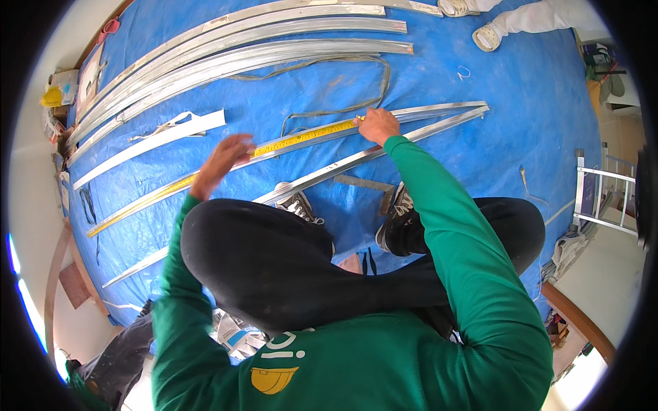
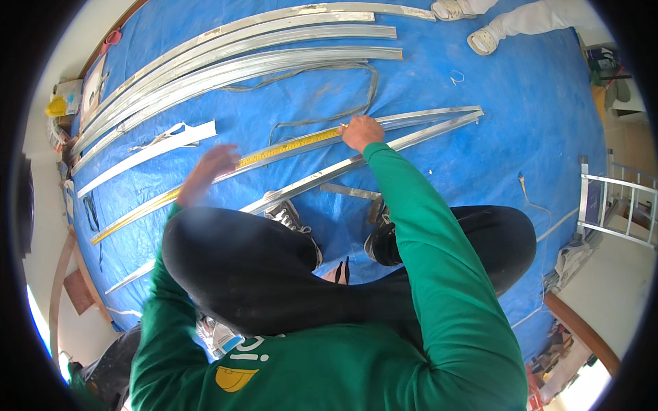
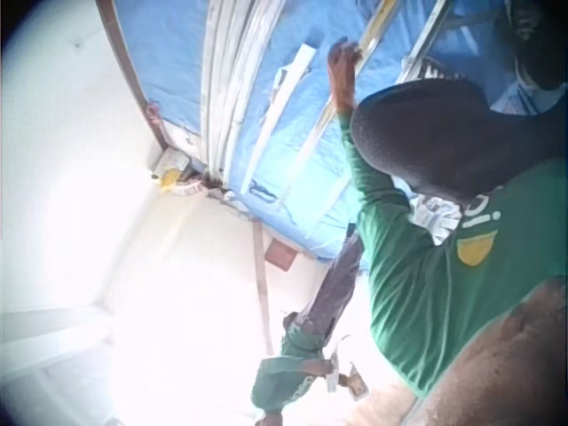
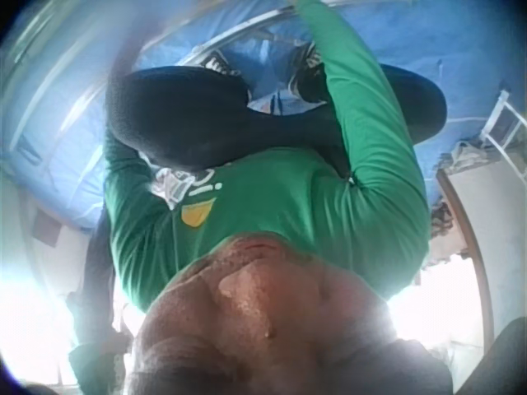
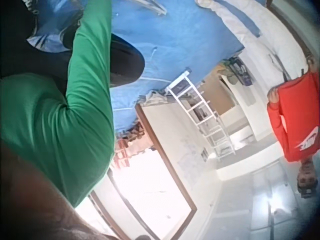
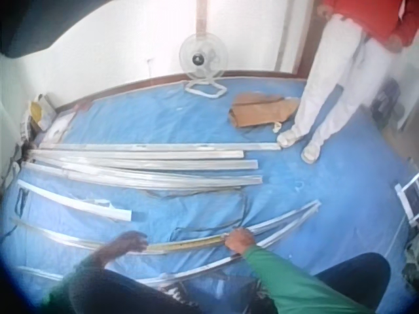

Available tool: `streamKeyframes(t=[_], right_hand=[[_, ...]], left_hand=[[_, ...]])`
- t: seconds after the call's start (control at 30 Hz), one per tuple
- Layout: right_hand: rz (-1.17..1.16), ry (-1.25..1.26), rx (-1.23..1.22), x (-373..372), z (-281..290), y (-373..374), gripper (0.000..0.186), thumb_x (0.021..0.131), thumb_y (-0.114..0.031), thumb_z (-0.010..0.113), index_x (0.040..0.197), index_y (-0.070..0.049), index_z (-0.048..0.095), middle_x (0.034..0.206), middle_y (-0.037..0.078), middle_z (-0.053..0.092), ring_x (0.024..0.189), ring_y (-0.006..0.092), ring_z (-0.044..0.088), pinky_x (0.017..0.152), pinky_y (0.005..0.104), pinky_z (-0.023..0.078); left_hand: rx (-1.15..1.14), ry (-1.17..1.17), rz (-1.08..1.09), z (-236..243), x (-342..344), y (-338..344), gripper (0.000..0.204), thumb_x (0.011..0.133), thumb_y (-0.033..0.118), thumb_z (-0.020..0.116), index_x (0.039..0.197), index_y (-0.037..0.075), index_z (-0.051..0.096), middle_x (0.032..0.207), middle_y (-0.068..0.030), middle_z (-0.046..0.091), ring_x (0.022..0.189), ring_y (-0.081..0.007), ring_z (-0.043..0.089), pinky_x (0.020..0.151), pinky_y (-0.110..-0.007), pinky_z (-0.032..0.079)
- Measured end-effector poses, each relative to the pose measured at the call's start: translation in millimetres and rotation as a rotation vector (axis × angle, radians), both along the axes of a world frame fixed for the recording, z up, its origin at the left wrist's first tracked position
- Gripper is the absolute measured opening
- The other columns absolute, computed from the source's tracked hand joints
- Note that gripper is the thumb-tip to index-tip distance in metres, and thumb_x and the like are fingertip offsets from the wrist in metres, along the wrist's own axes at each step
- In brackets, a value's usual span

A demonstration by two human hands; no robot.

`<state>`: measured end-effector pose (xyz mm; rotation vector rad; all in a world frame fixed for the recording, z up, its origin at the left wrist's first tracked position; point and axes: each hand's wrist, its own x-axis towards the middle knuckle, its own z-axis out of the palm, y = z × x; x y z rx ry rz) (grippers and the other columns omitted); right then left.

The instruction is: The person measures and marks metal profiles with a tape measure and pencil, then cuts them to length using tin snips. The person also uses a power drill on the cut pieces.

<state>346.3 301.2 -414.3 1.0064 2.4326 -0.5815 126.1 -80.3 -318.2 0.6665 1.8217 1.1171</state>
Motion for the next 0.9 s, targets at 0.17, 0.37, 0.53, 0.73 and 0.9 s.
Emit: streamKeyframes(t=[0.17, 0.37, 0.53, 0.73, 0.9], right_hand=[[0.022, 0.053, 0.036, 0, -10, 0, 0.055, 0.100, -0.055, 0.075, 0.120, -0.004, 0.082, 0.126, 0.021, 0.079, 0.122, 0.0394, 0.075, 0.102, 0.0522, 0.062], [-0.006, 0.067, -0.049, 0, -11, 7, 0.054, 0.097, -0.053, 0.077, 0.116, -0.003, 0.084, 0.124, 0.023, 0.080, 0.120, 0.0399, 0.077, 0.098, 0.0528, 0.064], [0.002, 0.126, -0.020, 3, -15, 4, 0.049, 0.100, -0.048, 0.074, 0.111, -0.001, 0.083, 0.117, 0.027, 0.081, 0.114, 0.0435, 0.078, 0.098, 0.0542, 0.063], [-0.004, 0.068, -0.056, 12, -20, 39, 0.054, 0.099, -0.055, 0.074, 0.115, -0.005, 0.084, 0.120, 0.022, 0.081, 0.113, 0.0418, 0.079, 0.097, 0.0522, 0.064], [0.017, -0.082, 0.005, 60, -7, 150, 0.059, 0.101, -0.061, 0.070, 0.121, -0.007, 0.083, 0.126, 0.024, 0.079, 0.118, 0.0424, 0.076, 0.102, 0.0541, 0.061]], left_hand=[[-0.227, 0.256, -0.699, 7, -27, 166, 0.057, 0.113, 0.046, 0.063, 0.151, 0.004, 0.067, 0.140, -0.0191, 0.075, 0.129, -0.0342, 0.071, 0.110, -0.043, 0.055], [-0.405, 0.572, -0.762, -106, 49, 274, 0.050, 0.107, 0.039, 0.069, 0.145, 0.007, 0.073, 0.132, -0.0261, 0.077, 0.125, -0.0444, 0.072, 0.106, -0.052, 0.058], [-0.304, 0.348, -0.367, -160, 93, 253, 0.041, 0.107, 0.037, 0.072, 0.140, 0.015, 0.078, 0.128, -0.0250, 0.078, 0.118, -0.0429, 0.076, 0.100, -0.052, 0.059], [-0.269, 0.307, -0.327, -167, 80, 247, 0.045, 0.101, 0.029, 0.081, 0.145, 0.021, 0.077, 0.124, -0.0213, 0.082, 0.115, -0.0372, 0.079, 0.099, -0.048, 0.060], [-0.300, 0.241, -0.350, -175, 73, 251, 0.049, 0.099, 0.030, 0.083, 0.146, 0.019, 0.076, 0.125, -0.0203, 0.082, 0.114, -0.0314, 0.080, 0.100, -0.044, 0.060]])
